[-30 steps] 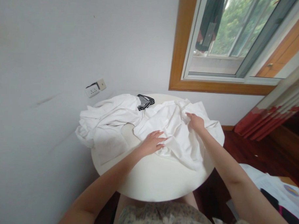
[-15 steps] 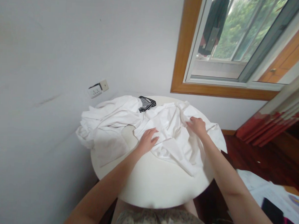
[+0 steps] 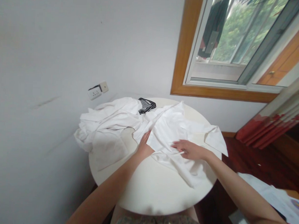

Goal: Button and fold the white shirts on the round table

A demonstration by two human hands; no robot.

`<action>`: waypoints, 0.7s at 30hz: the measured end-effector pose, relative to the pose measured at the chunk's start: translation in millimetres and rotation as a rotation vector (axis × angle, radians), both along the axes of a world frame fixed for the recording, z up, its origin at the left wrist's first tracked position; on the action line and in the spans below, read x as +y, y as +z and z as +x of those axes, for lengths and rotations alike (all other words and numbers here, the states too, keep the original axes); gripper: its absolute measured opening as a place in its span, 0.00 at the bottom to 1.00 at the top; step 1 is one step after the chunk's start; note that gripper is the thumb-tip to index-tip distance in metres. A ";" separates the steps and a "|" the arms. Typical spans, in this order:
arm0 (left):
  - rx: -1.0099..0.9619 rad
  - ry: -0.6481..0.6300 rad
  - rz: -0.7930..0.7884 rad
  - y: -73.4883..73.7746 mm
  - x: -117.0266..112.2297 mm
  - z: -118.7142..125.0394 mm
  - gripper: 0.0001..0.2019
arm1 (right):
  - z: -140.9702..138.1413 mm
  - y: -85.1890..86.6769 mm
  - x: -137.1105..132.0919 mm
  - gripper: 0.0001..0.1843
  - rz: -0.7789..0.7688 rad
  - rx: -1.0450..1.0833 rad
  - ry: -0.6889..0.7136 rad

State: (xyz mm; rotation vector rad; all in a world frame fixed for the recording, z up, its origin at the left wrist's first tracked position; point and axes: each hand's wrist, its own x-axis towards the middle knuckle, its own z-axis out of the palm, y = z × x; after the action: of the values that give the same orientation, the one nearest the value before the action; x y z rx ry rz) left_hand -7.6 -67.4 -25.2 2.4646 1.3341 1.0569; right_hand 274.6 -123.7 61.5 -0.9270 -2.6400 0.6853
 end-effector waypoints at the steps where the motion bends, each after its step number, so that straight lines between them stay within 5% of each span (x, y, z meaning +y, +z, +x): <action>1: -0.017 -0.005 0.003 -2.6 0.9 -0.7 0.33 | 2.0 -5.9 -4.7 0.07 -0.015 0.022 -0.031; 4: -0.039 0.025 0.007 -8.2 2.3 -1.6 0.33 | 3.6 -17.9 -9.9 0.09 -0.008 0.105 -0.112; 7: -0.037 0.045 0.001 -7.3 1.7 -1.3 0.31 | -2.0 -22.7 -9.1 0.21 0.062 0.164 -0.192; 12: 0.110 0.010 -0.003 6.9 -2.6 1.6 0.19 | 6.4 -15.0 -5.7 0.22 0.180 0.151 -0.136; 16: 0.166 0.043 -0.007 17.1 -6.7 4.7 0.03 | 45.9 -9.4 -1.6 0.17 0.111 -0.171 -0.165; 21: 0.067 0.037 0.007 21.0 0.6 2.7 0.07 | 91.2 -10.1 1.8 0.13 0.166 -0.664 -0.423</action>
State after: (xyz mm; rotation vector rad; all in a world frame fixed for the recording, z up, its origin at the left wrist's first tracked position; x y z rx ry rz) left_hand -4.8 -66.8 -4.3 2.5108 1.4030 0.9961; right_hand 365.8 -121.9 51.4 -1.8350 -2.7922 0.0462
